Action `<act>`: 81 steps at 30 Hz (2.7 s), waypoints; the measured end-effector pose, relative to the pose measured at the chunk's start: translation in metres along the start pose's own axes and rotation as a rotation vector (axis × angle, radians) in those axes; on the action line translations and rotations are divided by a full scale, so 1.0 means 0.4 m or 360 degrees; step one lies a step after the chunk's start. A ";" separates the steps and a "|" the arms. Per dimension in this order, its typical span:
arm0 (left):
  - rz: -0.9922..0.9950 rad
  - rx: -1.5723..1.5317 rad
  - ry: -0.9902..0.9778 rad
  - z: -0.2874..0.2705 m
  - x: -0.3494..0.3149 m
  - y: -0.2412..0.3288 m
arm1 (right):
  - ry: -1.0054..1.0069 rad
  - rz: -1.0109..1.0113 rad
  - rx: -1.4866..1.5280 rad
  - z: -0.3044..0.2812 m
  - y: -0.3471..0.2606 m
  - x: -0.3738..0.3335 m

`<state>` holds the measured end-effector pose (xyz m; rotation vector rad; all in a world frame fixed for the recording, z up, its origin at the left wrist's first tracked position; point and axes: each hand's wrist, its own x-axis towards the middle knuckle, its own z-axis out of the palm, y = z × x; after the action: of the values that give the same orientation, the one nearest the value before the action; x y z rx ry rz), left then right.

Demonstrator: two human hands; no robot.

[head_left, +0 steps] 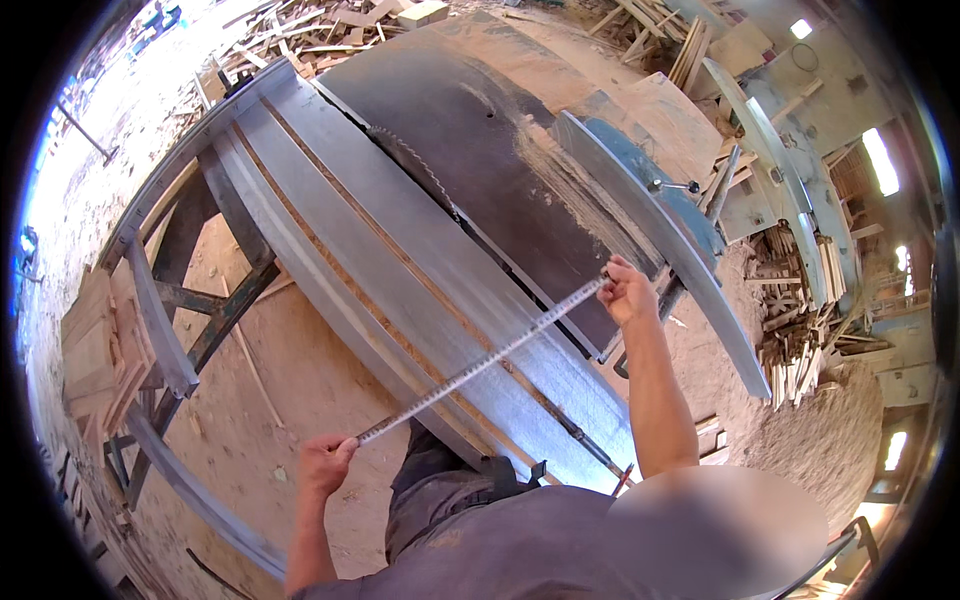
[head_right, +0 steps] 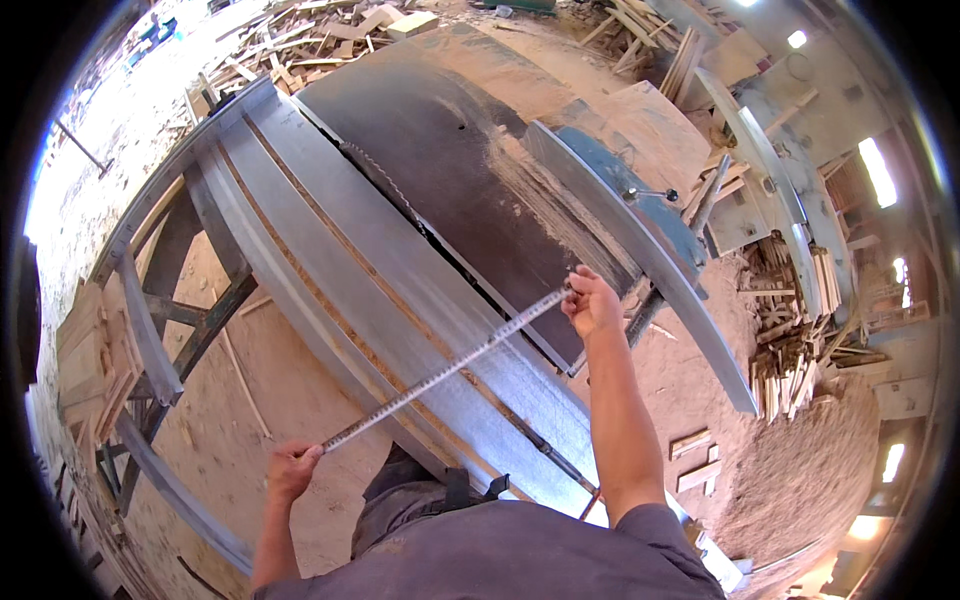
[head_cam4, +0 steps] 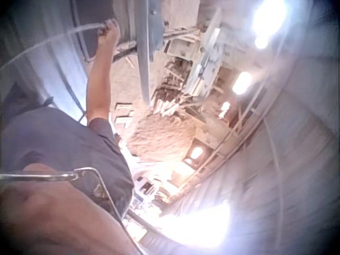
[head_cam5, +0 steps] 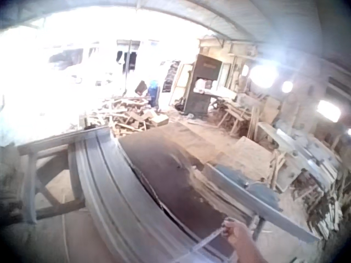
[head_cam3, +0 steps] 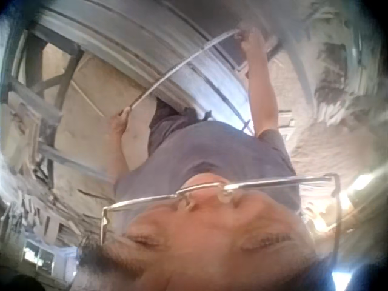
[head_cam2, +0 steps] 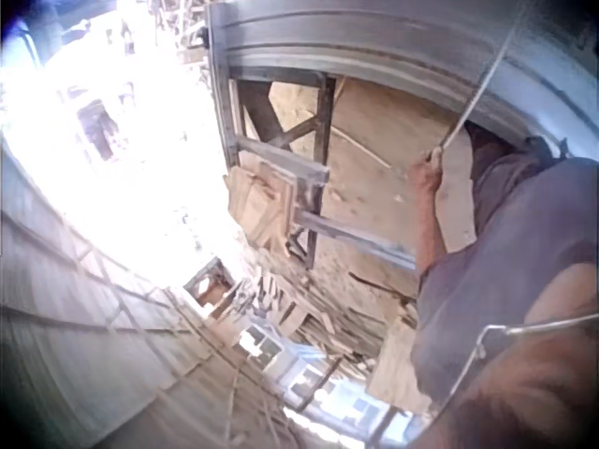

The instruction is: The person marks a wood piece using a square and pencil, measures dimensions of wood and machinery with a tape measure, and adjusts settings on a table saw.

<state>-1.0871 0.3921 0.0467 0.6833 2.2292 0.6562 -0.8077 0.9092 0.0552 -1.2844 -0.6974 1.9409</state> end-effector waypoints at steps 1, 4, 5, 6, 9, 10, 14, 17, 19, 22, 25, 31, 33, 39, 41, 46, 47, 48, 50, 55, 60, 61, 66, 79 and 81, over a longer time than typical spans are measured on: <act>-0.0055 -0.0103 0.0046 -0.006 0.008 0.004 | -0.0033 0.0026 -0.0063 0.029 0.001 0.035; -0.0179 0.0054 0.0140 0.010 0.079 0.093 | -0.0140 0.0125 -0.0463 0.154 0.066 0.092; -0.0168 0.0084 0.0187 0.016 0.113 0.119 | -0.0148 0.0129 -0.0601 0.194 0.087 0.110; -0.0162 0.0106 0.0235 0.029 0.144 0.137 | -0.0163 0.0131 -0.0747 0.236 0.108 0.126; -0.0081 0.0145 0.0446 0.053 0.235 0.209 | -0.0143 0.0113 -0.1011 0.289 0.140 0.238; -0.0047 0.0154 0.0533 0.056 0.263 0.229 | -0.0118 0.0101 -0.1091 0.308 0.142 0.276; 0.0052 0.0271 0.0658 0.071 0.374 0.302 | 0.0043 0.0068 -0.1208 0.376 0.104 0.393; 0.0045 0.0341 0.0708 0.080 0.442 0.376 | 0.0132 -0.0004 -0.1221 0.408 0.065 0.472; 0.0042 0.0388 0.0759 0.092 0.482 0.405 | 0.0157 0.0023 -0.1178 0.417 0.041 0.514; 0.0088 0.0424 0.0855 0.117 0.533 0.415 | 0.0162 0.0065 -0.1143 0.423 0.021 0.544; 0.0050 0.0509 0.0860 0.122 0.564 0.419 | 0.0160 0.0063 -0.1142 0.421 0.017 0.556; 0.0008 0.0593 0.0820 0.111 0.567 0.429 | 0.0132 0.0046 -0.1087 0.420 0.032 0.554; 0.0047 0.0582 0.0818 0.111 0.571 0.429 | 0.0128 0.0044 -0.1048 0.418 0.026 0.550; 0.0347 0.0495 0.0538 0.120 0.580 0.414 | -0.0120 -0.0083 -0.1033 0.337 0.009 0.479; 0.0350 0.0298 0.0449 0.119 0.554 0.364 | -0.0319 -0.0184 -0.0987 0.258 -0.027 0.410; -0.0087 -0.0320 0.0007 0.080 0.516 0.424 | 0.0726 -0.1333 -0.1552 -0.215 -0.251 0.273; 0.0082 -0.0297 -0.0017 0.088 0.531 0.470 | 0.0912 -0.1582 -0.1718 -0.371 -0.310 0.254; 0.0249 -0.0287 -0.0054 0.109 0.560 0.536 | 0.1158 -0.1594 -0.1787 -0.508 -0.372 0.212; 0.0485 -0.0241 -0.0098 0.157 0.612 0.672 | 0.1580 -0.1428 -0.2165 -0.692 -0.447 0.165; 0.1280 0.0173 -0.0122 0.413 0.810 1.087 | 0.1300 -0.0593 -0.2867 -1.149 -0.468 0.080; 0.2226 0.0421 0.0413 0.595 0.995 1.305 | 0.0951 -0.0400 -0.2772 -1.035 -0.489 0.088; 0.2316 0.0503 0.0445 0.614 1.021 1.327 | 0.0923 -0.0299 -0.2676 -0.974 -0.511 0.086; 0.1403 0.0607 -0.0145 0.644 0.961 1.452 | 0.0959 -0.0258 -0.2570 -1.000 -0.510 0.050; 0.1321 0.0554 -0.0139 0.638 0.954 1.413 | 0.1100 -0.0579 -0.2664 -1.032 -0.440 0.050; 0.1378 0.0439 -0.0146 0.628 0.966 1.402 | 0.1095 -0.0447 -0.2784 -0.999 -0.453 0.043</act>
<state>-0.9827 1.1103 0.0568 1.8186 1.8909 0.6894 -0.3945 1.0566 0.0359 -2.3153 -2.1160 0.1449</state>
